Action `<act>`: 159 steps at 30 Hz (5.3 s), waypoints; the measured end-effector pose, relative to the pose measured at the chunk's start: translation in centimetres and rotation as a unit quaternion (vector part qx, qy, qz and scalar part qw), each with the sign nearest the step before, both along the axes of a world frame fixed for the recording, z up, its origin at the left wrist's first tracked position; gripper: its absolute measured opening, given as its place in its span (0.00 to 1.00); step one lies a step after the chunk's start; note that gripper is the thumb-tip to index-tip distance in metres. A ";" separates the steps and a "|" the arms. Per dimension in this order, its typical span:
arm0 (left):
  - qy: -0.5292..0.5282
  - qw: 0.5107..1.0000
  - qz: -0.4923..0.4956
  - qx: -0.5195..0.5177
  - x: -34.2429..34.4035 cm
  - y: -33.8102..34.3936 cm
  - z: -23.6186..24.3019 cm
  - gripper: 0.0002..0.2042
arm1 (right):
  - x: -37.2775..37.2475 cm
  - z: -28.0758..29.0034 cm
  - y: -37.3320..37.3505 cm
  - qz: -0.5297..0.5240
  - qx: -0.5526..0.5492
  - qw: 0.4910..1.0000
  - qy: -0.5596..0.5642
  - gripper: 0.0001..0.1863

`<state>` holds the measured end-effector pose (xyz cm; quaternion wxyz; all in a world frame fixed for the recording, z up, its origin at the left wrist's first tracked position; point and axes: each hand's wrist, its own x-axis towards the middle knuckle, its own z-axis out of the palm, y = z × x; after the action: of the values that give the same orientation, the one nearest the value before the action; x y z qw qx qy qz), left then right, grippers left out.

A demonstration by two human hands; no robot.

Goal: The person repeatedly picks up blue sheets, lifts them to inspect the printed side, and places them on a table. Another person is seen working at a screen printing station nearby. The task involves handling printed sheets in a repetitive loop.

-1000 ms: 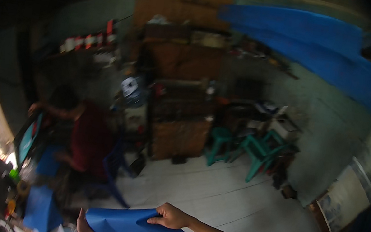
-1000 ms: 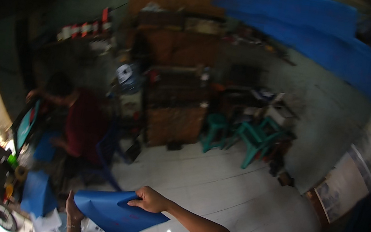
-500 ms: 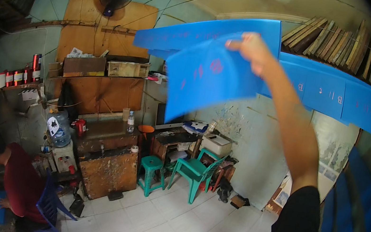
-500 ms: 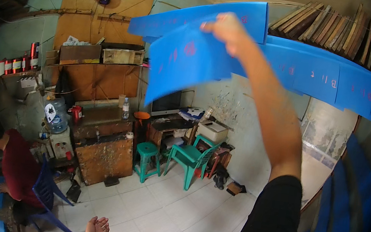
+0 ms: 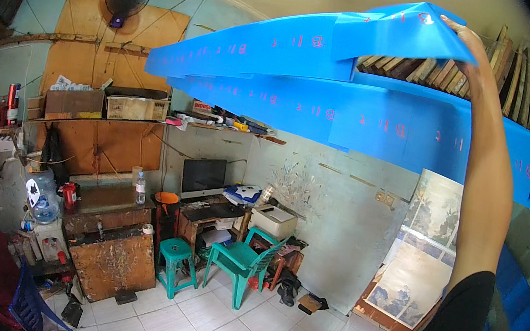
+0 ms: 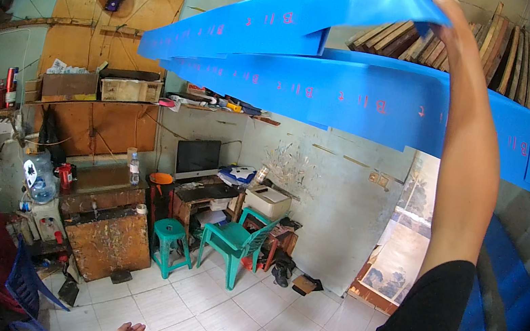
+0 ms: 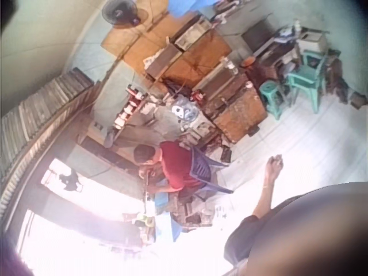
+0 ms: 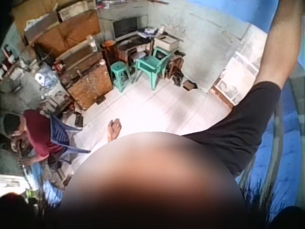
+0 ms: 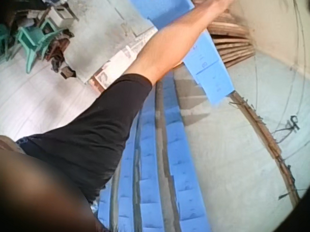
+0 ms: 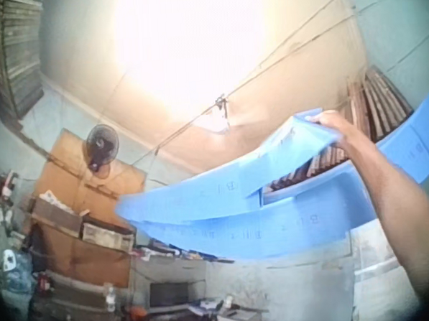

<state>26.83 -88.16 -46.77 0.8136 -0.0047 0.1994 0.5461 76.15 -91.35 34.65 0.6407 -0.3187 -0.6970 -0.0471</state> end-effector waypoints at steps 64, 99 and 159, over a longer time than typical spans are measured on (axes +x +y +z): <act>0.248 0.695 0.393 -0.549 -38.5 -54.0 -18.8 0.14 | -119.6 -111.1 -30.1 0.313 -0.855 0.277 -0.306 0.09; 0.321 0.801 0.502 -0.058 -40.5 -67.8 5.1 0.15 | -81.6 -86.1 -32.4 0.688 -0.710 0.088 -0.118 0.15; 0.334 0.936 -0.106 0.037 11.0 -18.7 -3.0 0.14 | -4.2 5.5 -10.4 0.196 -0.040 0.980 0.005 0.12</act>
<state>37.80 -106.81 -49.75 0.7528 0.2295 0.4387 0.4338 72.00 -101.72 40.16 0.6276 -0.2011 -0.7443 0.1085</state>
